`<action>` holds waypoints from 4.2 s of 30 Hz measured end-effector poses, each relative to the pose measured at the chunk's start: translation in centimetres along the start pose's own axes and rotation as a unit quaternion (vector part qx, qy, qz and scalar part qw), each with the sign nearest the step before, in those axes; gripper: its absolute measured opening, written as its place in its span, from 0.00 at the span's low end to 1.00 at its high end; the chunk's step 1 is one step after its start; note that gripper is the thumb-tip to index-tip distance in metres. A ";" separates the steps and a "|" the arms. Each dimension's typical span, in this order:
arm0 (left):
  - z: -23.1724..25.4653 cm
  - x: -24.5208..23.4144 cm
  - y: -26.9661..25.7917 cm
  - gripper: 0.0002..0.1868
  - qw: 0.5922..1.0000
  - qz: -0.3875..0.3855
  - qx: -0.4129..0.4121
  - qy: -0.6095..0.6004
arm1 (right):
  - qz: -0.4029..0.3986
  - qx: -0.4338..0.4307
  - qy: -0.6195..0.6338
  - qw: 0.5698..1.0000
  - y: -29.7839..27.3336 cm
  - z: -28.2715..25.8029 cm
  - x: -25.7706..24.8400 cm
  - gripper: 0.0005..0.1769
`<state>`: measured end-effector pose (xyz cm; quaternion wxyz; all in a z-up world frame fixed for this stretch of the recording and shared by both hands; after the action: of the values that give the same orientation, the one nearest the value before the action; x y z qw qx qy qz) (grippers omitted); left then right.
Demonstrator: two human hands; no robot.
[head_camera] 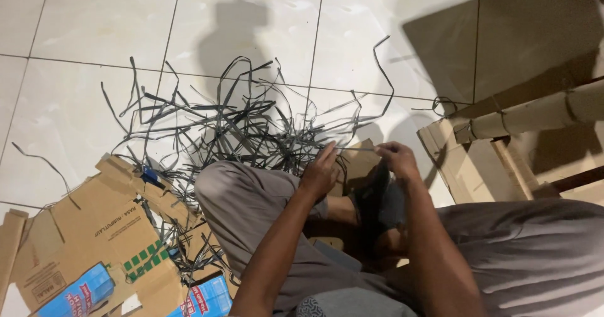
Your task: Wrapping the legs of a wooden chair with cardboard and securing them with plastic ties
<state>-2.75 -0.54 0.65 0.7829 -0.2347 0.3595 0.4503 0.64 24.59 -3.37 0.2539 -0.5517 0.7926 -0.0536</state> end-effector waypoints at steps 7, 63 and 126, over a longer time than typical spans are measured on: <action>-3.0 2.7 0.4 0.30 0.999 0.035 -0.015 -0.013 | 0.260 -0.041 0.008 0.965 0.7 0.7 -4.9 0.08; 29.9 16.6 9.2 0.23 0.925 -0.017 0.379 -0.021 | 0.503 0.138 0.317 0.792 -9.5 14.7 -12.3 0.15; 34.8 22.8 18.4 0.11 0.870 -0.192 0.387 -0.237 | 0.324 0.107 0.623 0.704 -4.3 11.5 -19.9 0.09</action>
<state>1.02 44.66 4.12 0.9437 0.1359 0.2569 0.1582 14.89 43.15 -4.93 -0.2390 -0.0705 0.8891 -0.3839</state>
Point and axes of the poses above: each hand's wrist, its own y-axis towards the middle knuckle, its own x-axis out of the palm, z = x × y, the point moved 3 cm from there along y, towards the middle knuckle, and after that the axes turned 10 degrees about -x, right-handed, at the moved point
